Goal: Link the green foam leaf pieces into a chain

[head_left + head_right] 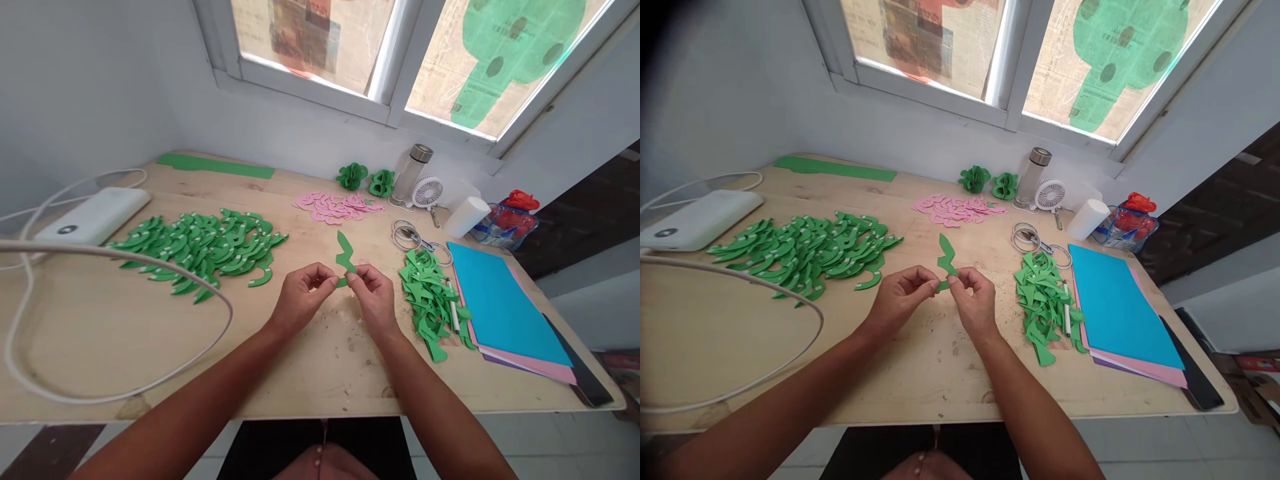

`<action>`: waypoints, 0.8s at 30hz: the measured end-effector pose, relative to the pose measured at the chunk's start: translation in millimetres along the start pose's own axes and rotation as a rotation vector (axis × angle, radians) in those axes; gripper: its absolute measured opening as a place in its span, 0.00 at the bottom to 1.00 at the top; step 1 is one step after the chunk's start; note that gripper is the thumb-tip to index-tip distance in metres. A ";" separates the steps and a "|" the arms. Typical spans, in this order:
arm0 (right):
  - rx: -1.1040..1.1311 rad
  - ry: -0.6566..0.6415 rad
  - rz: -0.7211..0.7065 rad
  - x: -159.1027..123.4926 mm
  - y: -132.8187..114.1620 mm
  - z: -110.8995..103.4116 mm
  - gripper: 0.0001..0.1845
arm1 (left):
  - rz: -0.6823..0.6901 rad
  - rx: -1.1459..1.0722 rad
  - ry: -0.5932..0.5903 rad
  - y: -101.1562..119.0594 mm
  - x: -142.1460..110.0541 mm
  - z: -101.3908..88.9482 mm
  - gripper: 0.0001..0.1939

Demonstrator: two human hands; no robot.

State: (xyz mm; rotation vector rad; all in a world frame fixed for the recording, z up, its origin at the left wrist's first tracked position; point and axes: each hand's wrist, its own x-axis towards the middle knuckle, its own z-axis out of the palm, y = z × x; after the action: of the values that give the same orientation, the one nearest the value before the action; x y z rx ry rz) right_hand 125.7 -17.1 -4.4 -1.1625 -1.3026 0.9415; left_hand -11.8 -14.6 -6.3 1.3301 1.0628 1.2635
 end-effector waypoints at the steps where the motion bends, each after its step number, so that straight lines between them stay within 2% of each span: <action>1: 0.001 0.000 -0.005 0.0 0.0 -0.1 0.06 | -0.004 -0.004 -0.006 0.5 0.0 -0.2 0.08; 7: 0.010 -0.002 -0.006 -0.8 -0.4 -0.3 0.06 | -0.066 -0.215 -0.082 3.6 2.1 -3.0 0.07; 14: -0.026 -0.093 -0.001 -2.4 2.1 0.4 0.07 | -0.195 -0.412 -0.048 1.2 4.1 -2.9 0.09; 24: -0.178 -0.122 -0.040 -2.4 -1.3 1.2 0.08 | -0.210 -0.475 0.013 3.8 4.6 -1.9 0.06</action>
State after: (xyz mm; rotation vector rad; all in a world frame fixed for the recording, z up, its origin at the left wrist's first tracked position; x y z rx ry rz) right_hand 124.1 -19.6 -3.8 -1.2253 -1.5283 0.8927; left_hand -13.5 -10.4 -1.9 0.8293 0.8180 1.2664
